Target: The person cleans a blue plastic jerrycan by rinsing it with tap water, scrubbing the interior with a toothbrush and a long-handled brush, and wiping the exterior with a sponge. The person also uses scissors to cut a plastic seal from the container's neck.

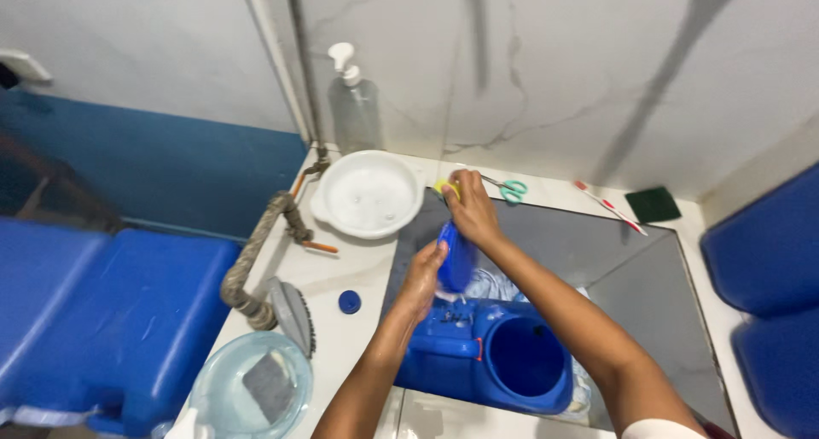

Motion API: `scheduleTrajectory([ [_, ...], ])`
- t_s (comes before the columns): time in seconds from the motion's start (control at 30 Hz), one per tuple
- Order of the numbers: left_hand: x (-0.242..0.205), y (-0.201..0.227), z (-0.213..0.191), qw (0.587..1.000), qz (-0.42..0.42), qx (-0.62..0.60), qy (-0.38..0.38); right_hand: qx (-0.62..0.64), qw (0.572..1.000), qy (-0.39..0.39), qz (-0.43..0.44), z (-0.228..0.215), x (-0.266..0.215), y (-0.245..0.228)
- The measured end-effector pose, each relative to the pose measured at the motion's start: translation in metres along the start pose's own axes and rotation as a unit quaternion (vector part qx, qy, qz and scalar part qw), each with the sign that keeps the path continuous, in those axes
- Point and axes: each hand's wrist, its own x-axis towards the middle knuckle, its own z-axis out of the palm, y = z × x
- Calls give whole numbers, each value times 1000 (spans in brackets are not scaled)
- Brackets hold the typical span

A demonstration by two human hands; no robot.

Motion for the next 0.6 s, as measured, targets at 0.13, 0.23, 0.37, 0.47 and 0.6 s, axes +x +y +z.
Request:
scheduleTrajectory([
  [0.13,-33,30,-45,822,39,566,53,-6,992,-124,-1,70,48,-25],
  [0.23,-46,27,-69,699,140,698,67,-123,971,-204,19,134,56,-40],
  [0.37,-40,14,-96,612,119,777,80,-202,913,-348,67,211,60,-24],
  [0.47,-45,3,-101,537,118,819,163,-194,911,-364,4,244,60,0],
  [0.6,-60,-7,-77,558,238,794,35,195,920,-321,109,200,72,24],
])
